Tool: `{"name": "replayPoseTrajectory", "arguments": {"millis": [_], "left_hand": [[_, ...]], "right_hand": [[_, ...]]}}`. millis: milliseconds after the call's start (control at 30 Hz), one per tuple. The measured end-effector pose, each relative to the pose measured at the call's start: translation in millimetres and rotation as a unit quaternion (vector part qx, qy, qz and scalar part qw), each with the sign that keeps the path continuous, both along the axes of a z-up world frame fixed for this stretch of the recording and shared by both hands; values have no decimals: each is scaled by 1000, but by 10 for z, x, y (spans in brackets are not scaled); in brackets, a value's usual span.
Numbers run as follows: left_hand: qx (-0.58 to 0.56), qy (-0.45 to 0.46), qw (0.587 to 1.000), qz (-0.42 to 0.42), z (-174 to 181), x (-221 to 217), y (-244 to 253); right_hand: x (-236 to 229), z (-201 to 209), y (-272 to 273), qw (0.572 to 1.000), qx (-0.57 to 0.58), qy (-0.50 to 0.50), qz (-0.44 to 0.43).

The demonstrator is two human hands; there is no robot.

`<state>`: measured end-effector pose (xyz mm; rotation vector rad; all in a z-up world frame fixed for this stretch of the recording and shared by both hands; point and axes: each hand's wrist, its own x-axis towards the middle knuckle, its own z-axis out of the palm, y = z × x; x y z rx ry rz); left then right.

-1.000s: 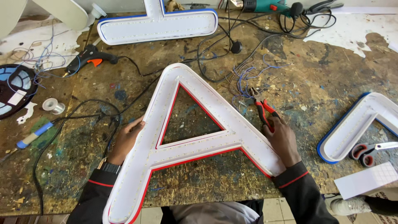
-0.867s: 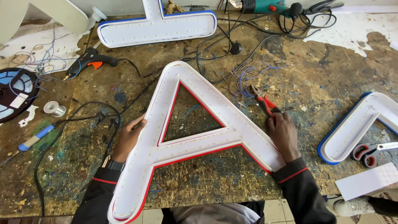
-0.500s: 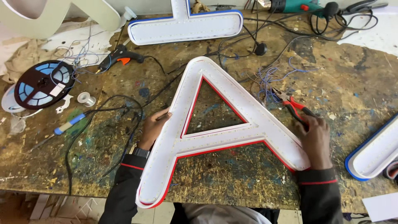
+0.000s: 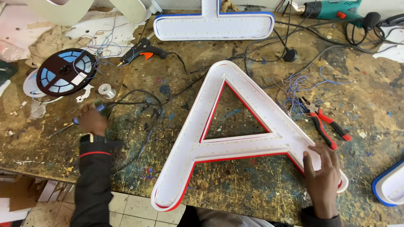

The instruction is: The person solders wires to the internal circuitry of a large, white letter 'A' sign using a soldering iron and solder. They also handle small plastic bottles, likely containing flux, and use pliers to assist with the wiring.

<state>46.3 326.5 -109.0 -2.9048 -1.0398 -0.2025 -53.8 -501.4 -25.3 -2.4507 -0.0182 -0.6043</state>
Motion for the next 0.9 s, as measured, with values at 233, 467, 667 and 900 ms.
{"name": "replayPoseTrajectory", "arguments": {"millis": [233,467,667,900], "left_hand": [[142,59,984,-89,180,-219,163],[-396,-195,887,-132,2312,-581,-2823],[-68,-240,773,-584,1758,-492,-3929],[-100,-242,740,-619,1999,-718,-4089]], "right_hand": [[45,45,383,995,64,52,54],[33,445,1569,928,152,282,192],[546,357,2396,870,299,189,342],[975,-400,2386,882,367,234,178]]}}
